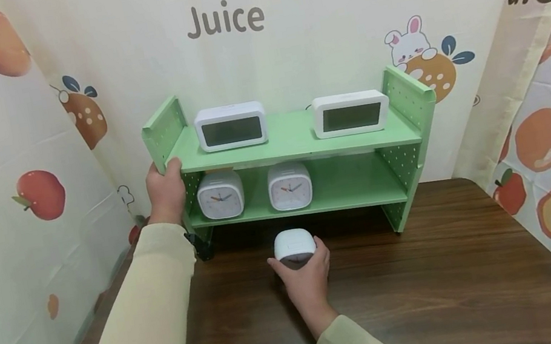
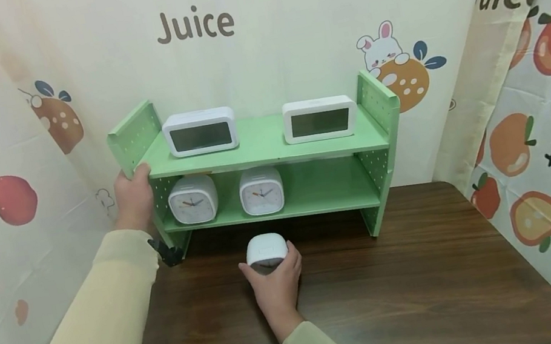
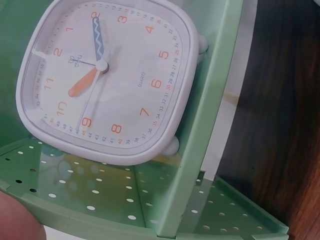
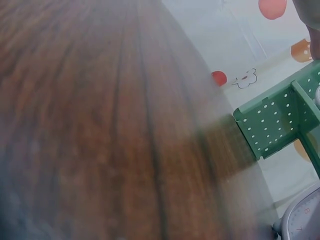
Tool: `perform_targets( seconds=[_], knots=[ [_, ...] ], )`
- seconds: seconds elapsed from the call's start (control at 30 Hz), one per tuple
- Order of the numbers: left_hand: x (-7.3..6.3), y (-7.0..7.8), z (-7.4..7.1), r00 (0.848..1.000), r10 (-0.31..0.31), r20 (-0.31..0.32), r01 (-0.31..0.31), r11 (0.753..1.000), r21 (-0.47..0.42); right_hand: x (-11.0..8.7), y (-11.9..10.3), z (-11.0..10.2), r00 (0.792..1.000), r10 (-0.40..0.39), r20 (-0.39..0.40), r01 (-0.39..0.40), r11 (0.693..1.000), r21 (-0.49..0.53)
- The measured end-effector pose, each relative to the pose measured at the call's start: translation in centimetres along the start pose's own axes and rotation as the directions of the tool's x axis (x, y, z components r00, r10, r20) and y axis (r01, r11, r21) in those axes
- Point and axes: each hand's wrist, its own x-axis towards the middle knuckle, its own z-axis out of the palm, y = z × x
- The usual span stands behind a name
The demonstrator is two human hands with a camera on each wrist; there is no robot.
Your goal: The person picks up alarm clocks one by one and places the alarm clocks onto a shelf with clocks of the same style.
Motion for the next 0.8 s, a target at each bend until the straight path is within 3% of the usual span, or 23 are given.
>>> perform_targets(
  seconds=[0.3,0.8],
  knots=[
    [0.2,-0.1,-0.1,0.999,-0.036,0.018,0.036,0.999,-0.011,-0.1,0.0,0.0,1.000,0.000,-0.001,0.000,1.000,0.015],
    [0.1,0.1,-0.2,0.999,-0.047,0.024,0.047,0.999,-0.013,0.2,-1.0,-1.0,0.999,-0.024,0.027,0.021,0.993,0.116]
  ],
)
